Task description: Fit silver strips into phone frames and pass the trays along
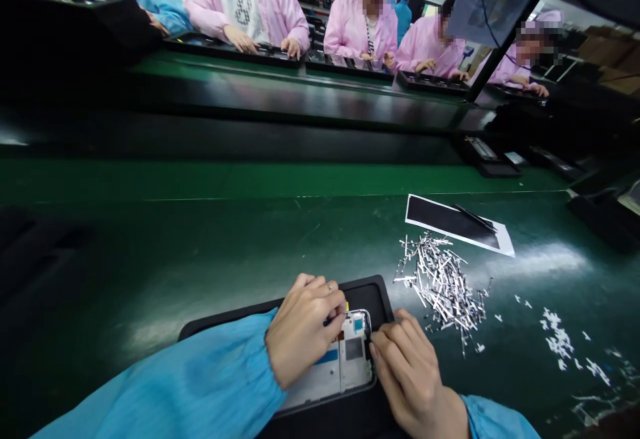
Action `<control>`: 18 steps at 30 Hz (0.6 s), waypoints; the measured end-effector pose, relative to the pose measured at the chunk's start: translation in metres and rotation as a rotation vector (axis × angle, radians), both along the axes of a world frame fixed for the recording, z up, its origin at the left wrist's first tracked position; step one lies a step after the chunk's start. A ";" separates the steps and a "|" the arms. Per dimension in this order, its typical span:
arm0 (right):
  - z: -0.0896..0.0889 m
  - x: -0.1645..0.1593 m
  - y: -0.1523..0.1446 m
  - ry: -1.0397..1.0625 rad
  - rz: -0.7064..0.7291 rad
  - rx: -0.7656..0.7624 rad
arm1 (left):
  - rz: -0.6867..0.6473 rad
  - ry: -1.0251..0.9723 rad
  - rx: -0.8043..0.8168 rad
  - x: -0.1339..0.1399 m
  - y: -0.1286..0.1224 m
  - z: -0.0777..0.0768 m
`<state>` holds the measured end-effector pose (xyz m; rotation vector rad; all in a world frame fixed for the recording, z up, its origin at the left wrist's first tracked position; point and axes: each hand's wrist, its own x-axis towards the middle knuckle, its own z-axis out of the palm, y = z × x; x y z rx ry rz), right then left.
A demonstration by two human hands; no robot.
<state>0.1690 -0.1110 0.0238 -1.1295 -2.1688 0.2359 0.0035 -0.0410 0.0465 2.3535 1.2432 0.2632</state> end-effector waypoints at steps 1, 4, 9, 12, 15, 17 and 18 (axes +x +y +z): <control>0.000 0.000 0.000 -0.005 -0.002 -0.002 | 0.001 -0.006 0.016 0.000 0.000 -0.001; 0.000 0.000 -0.001 -0.013 -0.012 -0.011 | -0.002 -0.010 0.050 0.001 -0.002 -0.004; 0.003 -0.002 0.000 -0.022 -0.010 0.012 | -0.007 0.027 0.046 0.002 -0.002 -0.003; 0.007 -0.003 0.001 -0.068 0.011 0.043 | -0.013 0.028 0.071 0.002 -0.002 -0.002; 0.009 -0.004 0.002 -0.162 0.051 0.074 | -0.007 0.022 0.096 0.003 -0.002 -0.002; 0.008 -0.005 0.003 -0.210 0.070 0.112 | -0.002 0.026 0.091 0.003 -0.002 -0.002; 0.008 -0.005 0.003 -0.230 0.076 0.130 | 0.001 0.030 0.082 0.003 -0.002 -0.001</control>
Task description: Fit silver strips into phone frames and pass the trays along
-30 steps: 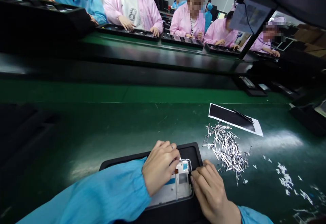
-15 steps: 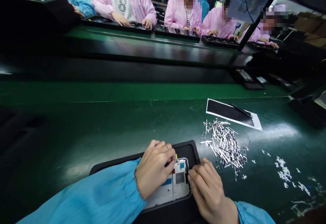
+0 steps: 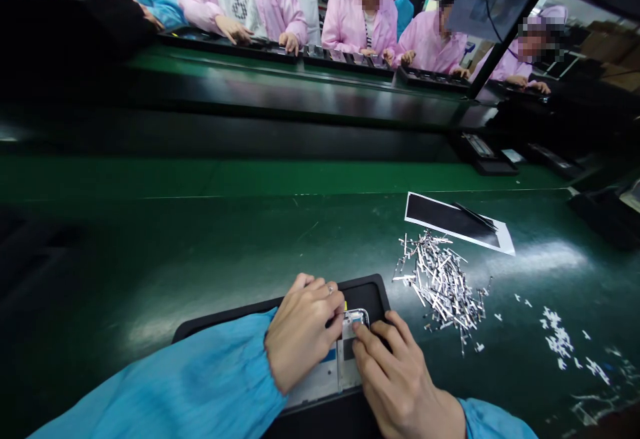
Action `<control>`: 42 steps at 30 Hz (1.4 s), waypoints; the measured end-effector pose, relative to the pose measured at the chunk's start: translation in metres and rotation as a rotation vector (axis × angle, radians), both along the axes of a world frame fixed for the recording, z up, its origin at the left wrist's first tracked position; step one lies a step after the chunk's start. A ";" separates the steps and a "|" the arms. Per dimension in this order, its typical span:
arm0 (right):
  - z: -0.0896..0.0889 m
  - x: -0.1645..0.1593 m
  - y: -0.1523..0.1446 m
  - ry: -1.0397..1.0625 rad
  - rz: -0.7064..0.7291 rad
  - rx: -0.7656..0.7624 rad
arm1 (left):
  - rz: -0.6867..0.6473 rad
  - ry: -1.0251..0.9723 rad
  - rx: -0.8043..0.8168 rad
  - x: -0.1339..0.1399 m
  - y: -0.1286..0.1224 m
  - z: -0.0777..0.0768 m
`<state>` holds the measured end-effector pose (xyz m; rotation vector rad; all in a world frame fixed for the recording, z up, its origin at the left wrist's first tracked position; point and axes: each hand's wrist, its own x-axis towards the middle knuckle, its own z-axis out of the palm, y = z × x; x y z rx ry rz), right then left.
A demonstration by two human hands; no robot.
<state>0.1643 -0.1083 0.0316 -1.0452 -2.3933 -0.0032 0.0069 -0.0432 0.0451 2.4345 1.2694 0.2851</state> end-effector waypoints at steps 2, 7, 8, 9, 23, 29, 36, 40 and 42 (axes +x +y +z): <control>-0.002 0.000 0.000 -0.037 0.012 0.017 | 0.005 0.010 -0.028 0.001 0.001 0.001; -0.005 -0.001 -0.001 -0.068 0.016 0.006 | 0.015 0.037 -0.086 0.003 0.003 0.002; -0.005 -0.001 -0.001 -0.071 0.016 -0.001 | 0.016 0.038 -0.089 0.003 0.003 0.002; -0.005 -0.001 -0.001 -0.075 0.018 -0.010 | 0.015 0.038 -0.091 0.003 0.003 0.002; -0.011 -0.001 -0.002 -0.096 0.015 -0.019 | 0.035 0.018 -0.082 0.004 0.000 0.002; -0.018 -0.002 -0.005 -0.160 -0.009 -0.005 | 0.030 0.022 -0.100 0.002 0.002 0.003; -0.016 -0.011 -0.007 -0.193 -0.080 0.099 | -0.037 -0.025 -0.102 -0.007 0.002 0.002; -0.015 -0.015 -0.007 -0.194 -0.099 0.116 | -0.037 -0.078 -0.053 -0.008 0.000 -0.002; -0.015 -0.015 -0.006 -0.183 -0.103 0.118 | -0.042 -0.096 -0.030 -0.008 -0.001 -0.004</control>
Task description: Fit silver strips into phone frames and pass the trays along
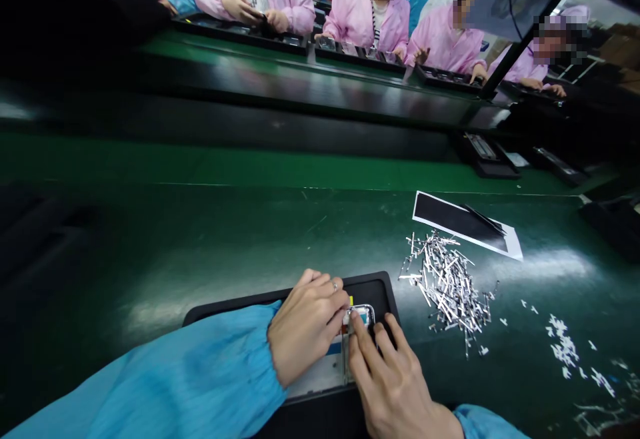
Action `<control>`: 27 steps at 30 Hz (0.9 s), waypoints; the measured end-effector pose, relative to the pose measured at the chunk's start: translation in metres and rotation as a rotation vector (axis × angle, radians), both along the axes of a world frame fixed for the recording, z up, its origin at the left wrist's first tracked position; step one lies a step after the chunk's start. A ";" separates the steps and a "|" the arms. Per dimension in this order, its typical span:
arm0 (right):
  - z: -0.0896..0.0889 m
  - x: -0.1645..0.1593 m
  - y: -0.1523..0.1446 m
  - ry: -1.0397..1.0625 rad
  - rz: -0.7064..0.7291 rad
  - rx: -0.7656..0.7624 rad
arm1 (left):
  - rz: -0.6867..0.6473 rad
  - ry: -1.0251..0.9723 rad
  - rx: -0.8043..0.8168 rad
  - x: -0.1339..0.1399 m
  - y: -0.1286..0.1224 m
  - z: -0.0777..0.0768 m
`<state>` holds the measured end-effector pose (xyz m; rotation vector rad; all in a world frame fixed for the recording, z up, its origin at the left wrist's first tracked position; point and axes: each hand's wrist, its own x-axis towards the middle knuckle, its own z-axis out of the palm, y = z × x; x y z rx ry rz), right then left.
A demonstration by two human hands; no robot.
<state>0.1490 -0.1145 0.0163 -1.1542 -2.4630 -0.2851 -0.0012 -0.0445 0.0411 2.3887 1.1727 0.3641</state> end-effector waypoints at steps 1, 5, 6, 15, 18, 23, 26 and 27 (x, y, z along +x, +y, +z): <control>0.000 0.000 0.000 0.010 0.000 -0.005 | -0.002 -0.007 0.011 0.000 0.000 -0.001; 0.000 0.003 0.001 0.040 0.021 -0.051 | -0.015 -0.010 0.024 -0.001 -0.001 -0.002; 0.000 0.003 0.002 0.045 0.023 -0.057 | -0.022 -0.001 0.019 -0.001 -0.001 -0.002; -0.002 -0.003 0.001 0.063 -0.011 -0.055 | -0.043 0.208 0.315 0.005 -0.014 -0.011; 0.001 -0.002 0.002 0.079 0.000 -0.062 | -0.072 0.201 0.352 0.003 -0.014 -0.011; 0.006 0.002 0.004 0.110 0.051 -0.053 | -0.101 0.103 0.358 -0.004 -0.011 -0.015; 0.005 0.003 0.004 0.093 0.052 -0.050 | -0.092 0.050 0.413 -0.005 -0.011 -0.018; 0.004 0.002 0.004 0.081 0.048 -0.054 | -0.087 0.045 0.436 -0.005 -0.011 -0.018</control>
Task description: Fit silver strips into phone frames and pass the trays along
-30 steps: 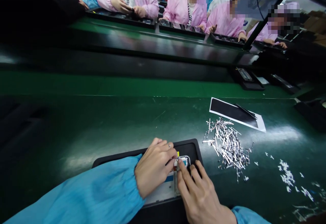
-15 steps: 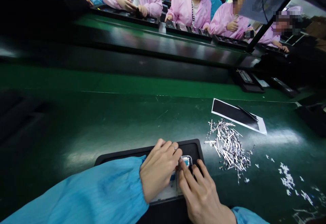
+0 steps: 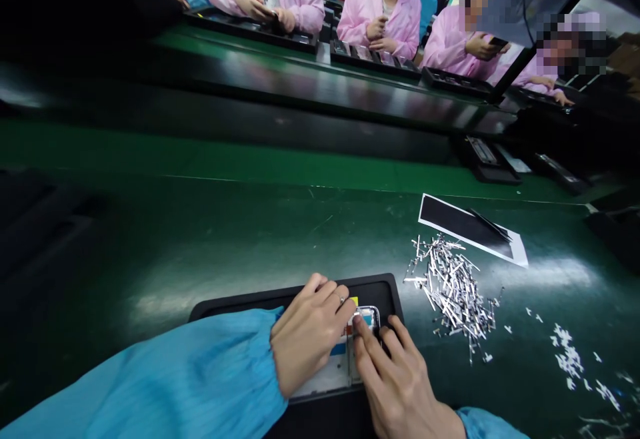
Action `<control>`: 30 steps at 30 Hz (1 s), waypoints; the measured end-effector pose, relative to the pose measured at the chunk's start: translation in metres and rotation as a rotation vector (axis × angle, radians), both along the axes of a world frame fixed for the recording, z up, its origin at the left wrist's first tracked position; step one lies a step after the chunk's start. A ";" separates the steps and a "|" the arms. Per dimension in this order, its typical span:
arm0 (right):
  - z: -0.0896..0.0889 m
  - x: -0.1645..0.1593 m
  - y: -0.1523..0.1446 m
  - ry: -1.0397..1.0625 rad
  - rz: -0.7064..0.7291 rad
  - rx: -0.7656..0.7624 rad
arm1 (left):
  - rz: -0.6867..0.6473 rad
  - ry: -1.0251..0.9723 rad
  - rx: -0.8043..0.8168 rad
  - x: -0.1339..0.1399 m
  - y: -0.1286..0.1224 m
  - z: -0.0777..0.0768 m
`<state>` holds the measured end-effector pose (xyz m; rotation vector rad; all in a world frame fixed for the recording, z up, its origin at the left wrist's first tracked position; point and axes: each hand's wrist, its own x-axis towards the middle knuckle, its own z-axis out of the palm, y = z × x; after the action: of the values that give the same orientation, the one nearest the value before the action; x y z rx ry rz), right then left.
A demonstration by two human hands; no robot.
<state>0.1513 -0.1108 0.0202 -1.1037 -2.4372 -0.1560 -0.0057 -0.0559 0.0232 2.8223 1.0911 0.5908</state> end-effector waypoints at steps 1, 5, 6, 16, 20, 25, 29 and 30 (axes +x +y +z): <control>-0.001 0.000 0.000 -0.008 -0.006 0.000 | 0.003 0.000 0.020 0.001 0.000 0.000; -0.003 -0.002 -0.002 0.000 -0.034 -0.011 | -0.003 -0.005 0.132 0.004 -0.001 -0.001; -0.003 -0.003 -0.002 0.011 -0.041 -0.012 | -0.008 -0.007 0.164 0.004 -0.001 -0.001; 0.005 0.000 0.003 -0.001 -0.010 -0.029 | 0.077 0.008 -0.122 0.001 -0.006 0.008; 0.003 0.000 0.003 -0.001 -0.016 -0.017 | 0.102 -0.037 -0.154 0.000 -0.009 0.006; 0.003 -0.001 0.002 0.012 -0.022 -0.020 | 0.107 -0.094 -0.173 -0.001 -0.011 0.002; 0.003 -0.001 0.002 0.012 -0.022 -0.018 | 0.140 -0.065 -0.167 0.000 -0.010 0.003; 0.003 -0.001 0.003 0.014 -0.021 -0.017 | 0.149 -0.063 -0.161 0.000 -0.010 0.004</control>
<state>0.1502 -0.1081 0.0234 -1.1346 -2.4197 -0.1345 -0.0054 -0.0658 0.0270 2.5860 1.2827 0.5700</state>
